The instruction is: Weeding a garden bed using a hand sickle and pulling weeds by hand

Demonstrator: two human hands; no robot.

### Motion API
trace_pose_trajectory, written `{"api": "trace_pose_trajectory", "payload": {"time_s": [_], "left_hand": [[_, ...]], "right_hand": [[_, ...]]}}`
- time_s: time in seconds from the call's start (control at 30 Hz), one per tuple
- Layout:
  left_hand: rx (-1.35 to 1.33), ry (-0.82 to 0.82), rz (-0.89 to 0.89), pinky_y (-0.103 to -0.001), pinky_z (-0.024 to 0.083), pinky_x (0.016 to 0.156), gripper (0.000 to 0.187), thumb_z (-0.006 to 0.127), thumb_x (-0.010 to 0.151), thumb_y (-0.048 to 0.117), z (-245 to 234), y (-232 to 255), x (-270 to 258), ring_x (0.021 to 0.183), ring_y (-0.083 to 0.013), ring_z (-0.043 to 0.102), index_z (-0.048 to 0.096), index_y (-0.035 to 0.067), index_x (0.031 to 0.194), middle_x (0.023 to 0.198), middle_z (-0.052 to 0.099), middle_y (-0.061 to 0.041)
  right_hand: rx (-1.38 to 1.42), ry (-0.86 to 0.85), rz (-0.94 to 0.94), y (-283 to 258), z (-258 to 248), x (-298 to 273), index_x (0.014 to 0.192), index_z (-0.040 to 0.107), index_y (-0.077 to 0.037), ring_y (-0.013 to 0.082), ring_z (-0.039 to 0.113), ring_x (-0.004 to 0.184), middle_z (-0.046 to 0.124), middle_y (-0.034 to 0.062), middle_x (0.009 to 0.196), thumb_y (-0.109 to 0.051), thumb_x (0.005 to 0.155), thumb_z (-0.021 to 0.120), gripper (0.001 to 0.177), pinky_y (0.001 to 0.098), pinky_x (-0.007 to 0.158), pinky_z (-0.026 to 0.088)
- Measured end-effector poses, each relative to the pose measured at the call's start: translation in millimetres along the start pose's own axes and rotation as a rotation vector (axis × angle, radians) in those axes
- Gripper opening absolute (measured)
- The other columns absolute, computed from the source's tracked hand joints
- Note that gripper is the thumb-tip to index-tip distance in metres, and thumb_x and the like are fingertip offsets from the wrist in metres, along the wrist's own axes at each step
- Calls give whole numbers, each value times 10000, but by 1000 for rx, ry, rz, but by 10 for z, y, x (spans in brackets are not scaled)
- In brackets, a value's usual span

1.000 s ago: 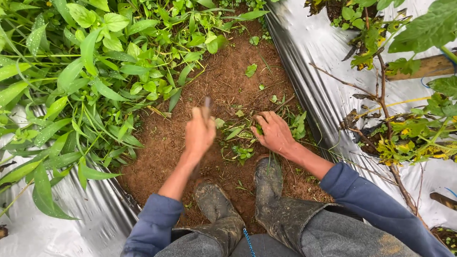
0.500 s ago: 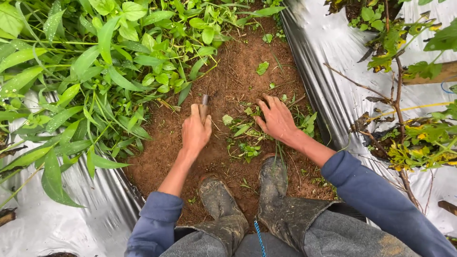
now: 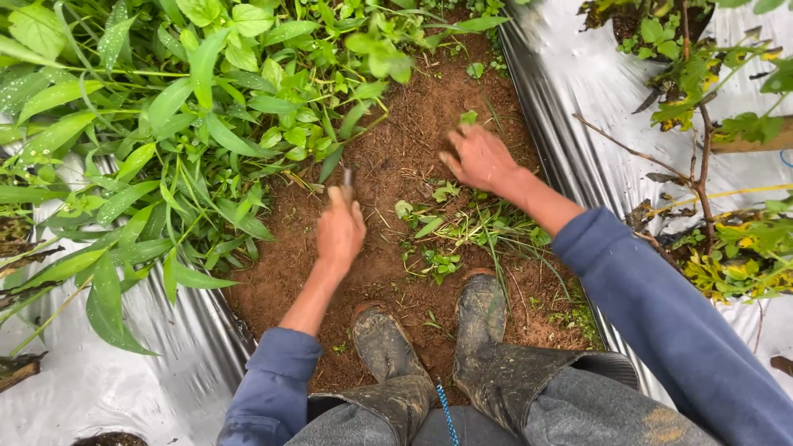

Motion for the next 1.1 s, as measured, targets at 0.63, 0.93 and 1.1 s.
{"api": "trace_pose_trajectory", "payload": {"time_s": [0.63,0.93,1.1], "left_hand": [[-134,-275,-97,-403,518,459,297,501,1081,320,183,-660,-13,515,-256,610,510,60,1225,741,655,-147],[-300,-239,-332,-564,520,791,536,663,912,429,298,-879,-889,945,-518,682,510,29,1235,916,668,-292],[-225,-124,-416,-521,514,800,382,687,826,406,328,-1232,-1050,918,-461,706,604,109,1051,832,699,-241]], "right_hand": [[-99,-193,-22,-718,-82,-748,1354,644,34,383,702,1104,710,331,1126,-159,981,486,448,528,1025,546],[-198,-176,-188,-895,-73,-347,1143,751,-45,346,717,900,727,186,989,-311,927,615,368,473,727,595],[-146,205,-682,-1920,-838,295,1085,679,-32,310,686,923,651,148,964,-217,975,588,234,411,697,627]]}}
Point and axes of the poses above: each hand's wrist, its own x-axis towards the middle knuckle, its own z-axis out of the palm, y = z × x, the point moved 2 cm from there along x, towards the middle knuckle
